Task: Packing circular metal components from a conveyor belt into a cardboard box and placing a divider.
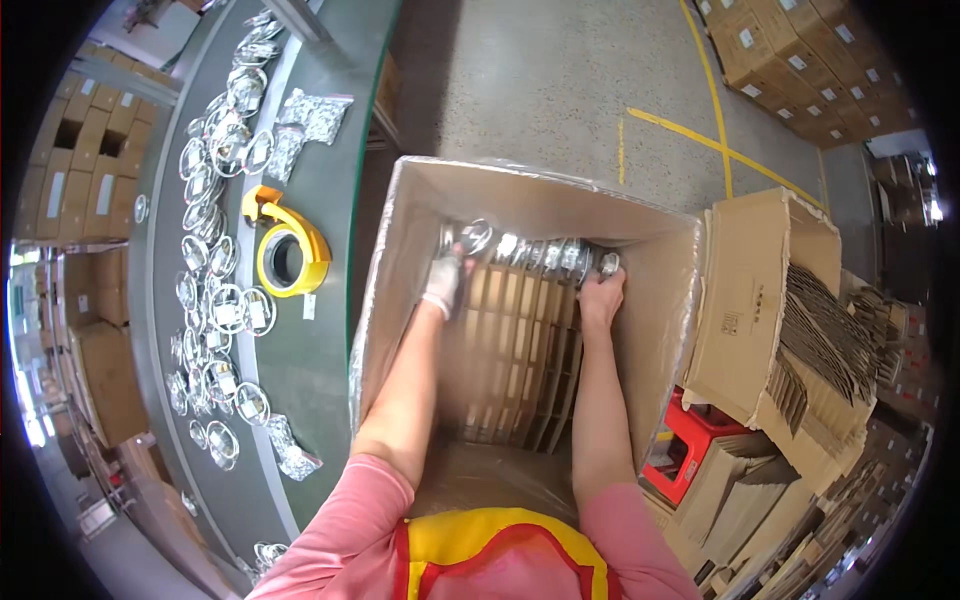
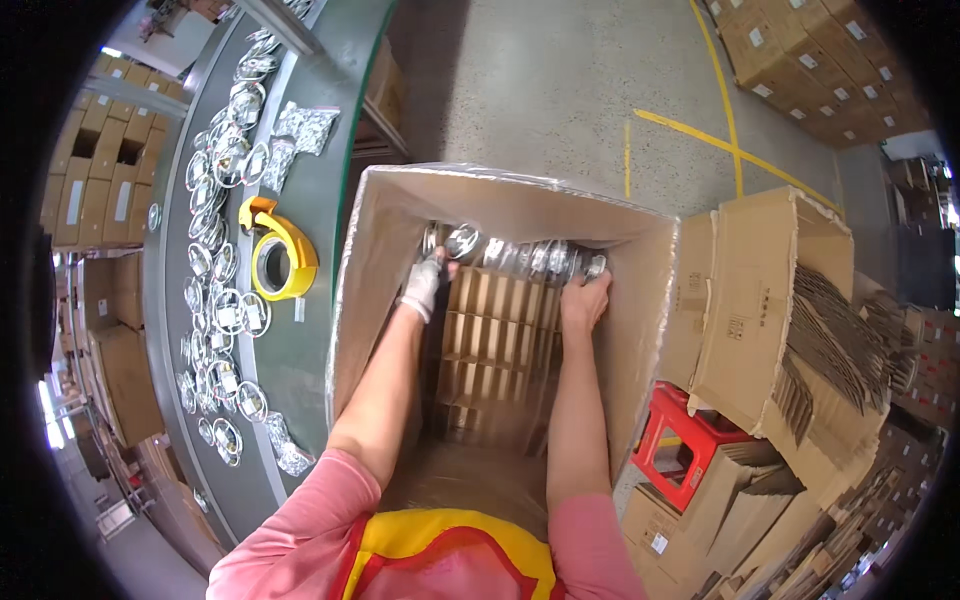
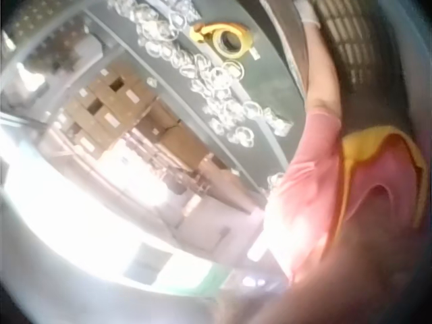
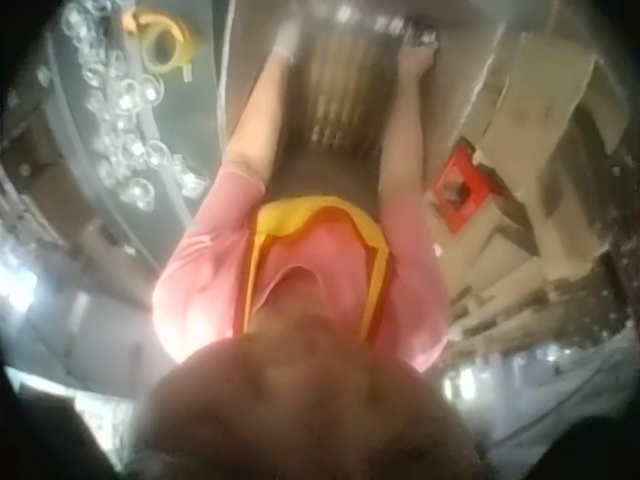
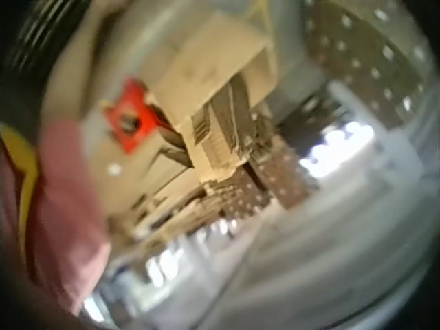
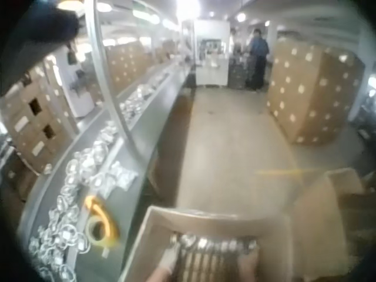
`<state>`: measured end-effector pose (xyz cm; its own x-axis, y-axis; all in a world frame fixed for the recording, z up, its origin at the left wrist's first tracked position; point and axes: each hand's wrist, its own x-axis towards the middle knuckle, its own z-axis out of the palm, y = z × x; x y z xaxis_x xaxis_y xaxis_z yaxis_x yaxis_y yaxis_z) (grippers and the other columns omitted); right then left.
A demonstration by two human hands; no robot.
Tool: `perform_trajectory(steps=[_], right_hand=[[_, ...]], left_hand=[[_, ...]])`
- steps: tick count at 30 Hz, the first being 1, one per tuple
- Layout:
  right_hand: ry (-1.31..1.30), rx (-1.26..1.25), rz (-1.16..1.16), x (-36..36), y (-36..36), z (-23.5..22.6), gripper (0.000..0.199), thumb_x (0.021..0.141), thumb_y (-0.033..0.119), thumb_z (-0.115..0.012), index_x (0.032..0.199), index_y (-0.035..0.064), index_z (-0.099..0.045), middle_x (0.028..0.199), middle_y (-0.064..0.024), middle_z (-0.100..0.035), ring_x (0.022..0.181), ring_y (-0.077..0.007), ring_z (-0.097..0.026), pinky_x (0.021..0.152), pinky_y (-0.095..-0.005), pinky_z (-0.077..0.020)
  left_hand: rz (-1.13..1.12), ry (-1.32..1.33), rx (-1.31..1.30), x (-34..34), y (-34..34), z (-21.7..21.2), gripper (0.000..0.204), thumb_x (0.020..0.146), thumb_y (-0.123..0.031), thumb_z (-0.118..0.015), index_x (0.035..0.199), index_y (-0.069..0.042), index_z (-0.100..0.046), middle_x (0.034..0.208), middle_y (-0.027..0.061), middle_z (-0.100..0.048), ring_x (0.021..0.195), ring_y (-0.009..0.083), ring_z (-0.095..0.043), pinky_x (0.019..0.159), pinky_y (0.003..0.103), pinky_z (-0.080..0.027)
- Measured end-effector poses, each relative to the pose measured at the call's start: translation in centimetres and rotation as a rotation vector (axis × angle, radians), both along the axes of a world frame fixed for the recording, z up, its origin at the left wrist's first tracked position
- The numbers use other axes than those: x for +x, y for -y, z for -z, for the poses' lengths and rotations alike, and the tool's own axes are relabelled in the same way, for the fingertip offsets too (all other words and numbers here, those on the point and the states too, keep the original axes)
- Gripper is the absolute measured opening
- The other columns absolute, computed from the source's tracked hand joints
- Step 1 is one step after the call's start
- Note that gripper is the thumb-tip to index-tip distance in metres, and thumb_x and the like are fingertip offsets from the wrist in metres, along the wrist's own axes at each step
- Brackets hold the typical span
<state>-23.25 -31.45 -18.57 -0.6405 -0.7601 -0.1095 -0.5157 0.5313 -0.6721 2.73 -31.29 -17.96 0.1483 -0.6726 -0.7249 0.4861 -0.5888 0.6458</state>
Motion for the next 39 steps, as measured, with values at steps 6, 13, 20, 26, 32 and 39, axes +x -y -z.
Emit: perform_trajectory(steps=[6,13,20,26,32,39], right_hand=[[0.163,0.173,-0.046,1.8,0.1,-2.2,0.049,0.081,0.011,-0.054,0.126,0.0033,-0.037,0.09,-0.0206,-0.061,0.069,-0.0319,-0.064,0.071,-0.04,-0.047],[-0.182,0.205,-0.093,5.3,-0.9,-4.9,0.058,0.079,0.019,-0.059,0.129,0.0048,-0.033,0.118,-0.0208,-0.048,0.098,-0.0386,-0.053,0.083,-0.0438,-0.0422],[-0.153,-0.055,-0.379,5.3,0.0,-2.5,0.036,0.078,0.018,-0.062,0.109,0.0055,-0.05,0.104,-0.0174,-0.054,0.09,-0.0376,-0.055,0.074,-0.0444,-0.0442],[-0.029,0.001,-0.14,3.5,0.7,-2.2,0.032,0.078,0.021,-0.063,0.102,0.0034,-0.052,0.081,-0.0198,-0.061,0.077,-0.0399,-0.058,0.067,-0.047,-0.0442],[-0.103,0.201,-0.265,5.2,0.9,-2.5,0.023,0.08,0.021,-0.06,0.097,0.0057,-0.054,0.079,-0.0196,-0.062,0.076,-0.0381,-0.059,0.066,-0.0448,-0.0451],[0.121,-0.065,-0.702,10.0,1.5,-2.8,0.024,0.083,0.022,-0.057,0.102,0.0066,-0.061,0.078,-0.0159,-0.064,0.071,-0.0283,-0.063,0.062,-0.0353,-0.0485]], left_hand=[[0.429,0.978,0.067,0.4,0.5,0.4,0.041,0.085,-0.018,-0.05,0.123,-0.003,-0.045,0.106,0.0226,-0.058,0.096,0.0318,-0.058,0.083,0.034,-0.043],[0.37,0.665,0.255,1.0,0.4,0.0,0.036,0.086,-0.025,-0.055,0.109,0.002,-0.054,0.093,0.0169,-0.062,0.083,0.0266,-0.059,0.076,0.033,-0.044],[0.296,1.269,-0.238,-2.7,-0.4,-3.0,0.023,0.073,-0.012,-0.061,0.096,-0.013,-0.057,0.09,0.0188,-0.06,0.085,0.0373,-0.057,0.075,0.043,-0.046],[0.693,1.305,0.045,-1.9,2.0,-3.1,0.024,0.074,-0.013,-0.06,0.098,-0.013,-0.058,0.094,0.0153,-0.062,0.088,0.0342,-0.059,0.076,0.045,-0.047],[0.847,1.242,0.082,-2.0,2.5,-4.3,0.025,0.076,-0.011,-0.057,0.101,-0.013,-0.059,0.099,0.0142,-0.061,0.092,0.0321,-0.059,0.078,0.043,-0.049],[0.541,1.411,-0.073,-1.9,0.9,-2.4,0.021,0.075,-0.019,-0.064,0.092,-0.009,-0.061,0.094,0.0155,-0.061,0.087,0.0348,-0.058,0.076,0.042,-0.046]])
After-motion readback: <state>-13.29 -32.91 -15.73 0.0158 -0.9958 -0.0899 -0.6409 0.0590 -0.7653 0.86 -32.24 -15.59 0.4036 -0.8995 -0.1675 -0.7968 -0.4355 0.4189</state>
